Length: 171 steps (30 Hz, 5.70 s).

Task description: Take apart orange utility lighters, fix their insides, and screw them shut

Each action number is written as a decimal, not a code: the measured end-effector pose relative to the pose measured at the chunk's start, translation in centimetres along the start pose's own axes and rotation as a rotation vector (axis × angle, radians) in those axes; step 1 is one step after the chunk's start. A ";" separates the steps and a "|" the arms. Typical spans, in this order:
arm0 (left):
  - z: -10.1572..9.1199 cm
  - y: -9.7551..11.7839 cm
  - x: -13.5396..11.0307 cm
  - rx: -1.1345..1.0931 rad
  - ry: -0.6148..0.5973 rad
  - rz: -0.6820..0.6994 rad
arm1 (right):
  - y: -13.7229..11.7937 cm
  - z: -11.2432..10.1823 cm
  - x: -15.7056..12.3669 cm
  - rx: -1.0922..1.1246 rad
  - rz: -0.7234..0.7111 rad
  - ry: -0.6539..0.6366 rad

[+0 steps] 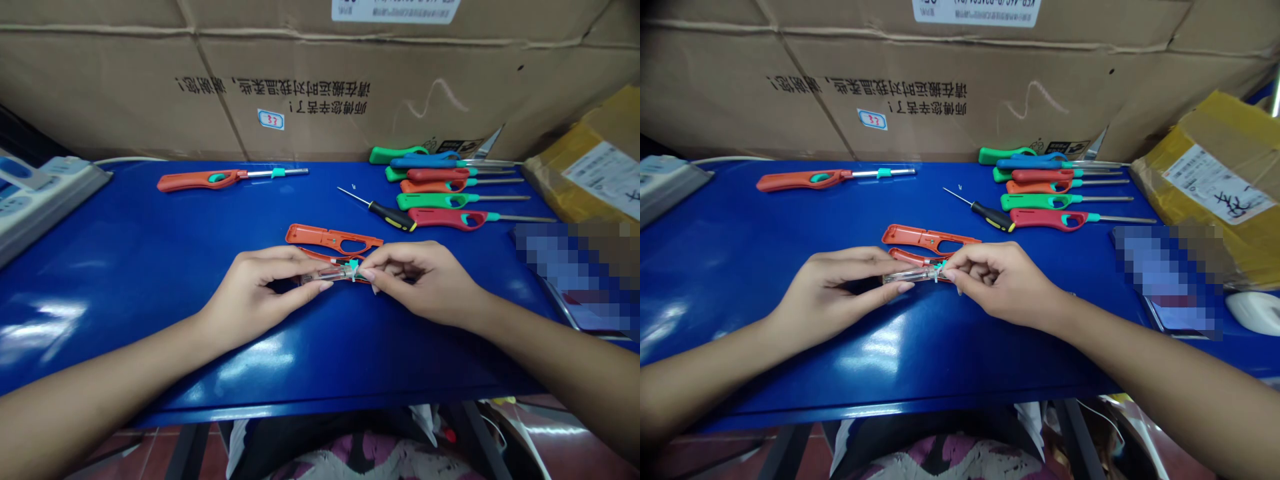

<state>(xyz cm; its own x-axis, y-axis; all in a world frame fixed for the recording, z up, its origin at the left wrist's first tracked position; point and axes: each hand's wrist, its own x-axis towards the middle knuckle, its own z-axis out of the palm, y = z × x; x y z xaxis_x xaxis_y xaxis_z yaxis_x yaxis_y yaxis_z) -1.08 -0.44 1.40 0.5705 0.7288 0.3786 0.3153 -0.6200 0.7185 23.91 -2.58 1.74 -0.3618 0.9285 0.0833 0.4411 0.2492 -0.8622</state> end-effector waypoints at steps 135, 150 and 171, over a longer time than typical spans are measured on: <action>-1.8 -0.8 0.5 0.342 -0.283 0.220 | -0.2 -4.9 0.0 -0.826 -0.416 -0.099; -1.5 -1.6 0.1 0.432 -0.428 0.237 | 0.9 -4.4 0.7 -0.560 -0.236 -0.218; -1.5 -1.1 0.0 0.360 -0.455 0.237 | 0.9 -2.2 0.5 -0.386 -0.360 -0.218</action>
<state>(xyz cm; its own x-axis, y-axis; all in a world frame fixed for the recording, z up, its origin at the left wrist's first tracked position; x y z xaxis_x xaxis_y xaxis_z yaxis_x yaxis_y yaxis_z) -2.57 0.70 1.50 0.8972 0.4116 0.1600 0.3309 -0.8666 0.3735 25.90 -1.31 2.10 -0.6877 0.6985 0.1980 0.5121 0.6600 -0.5497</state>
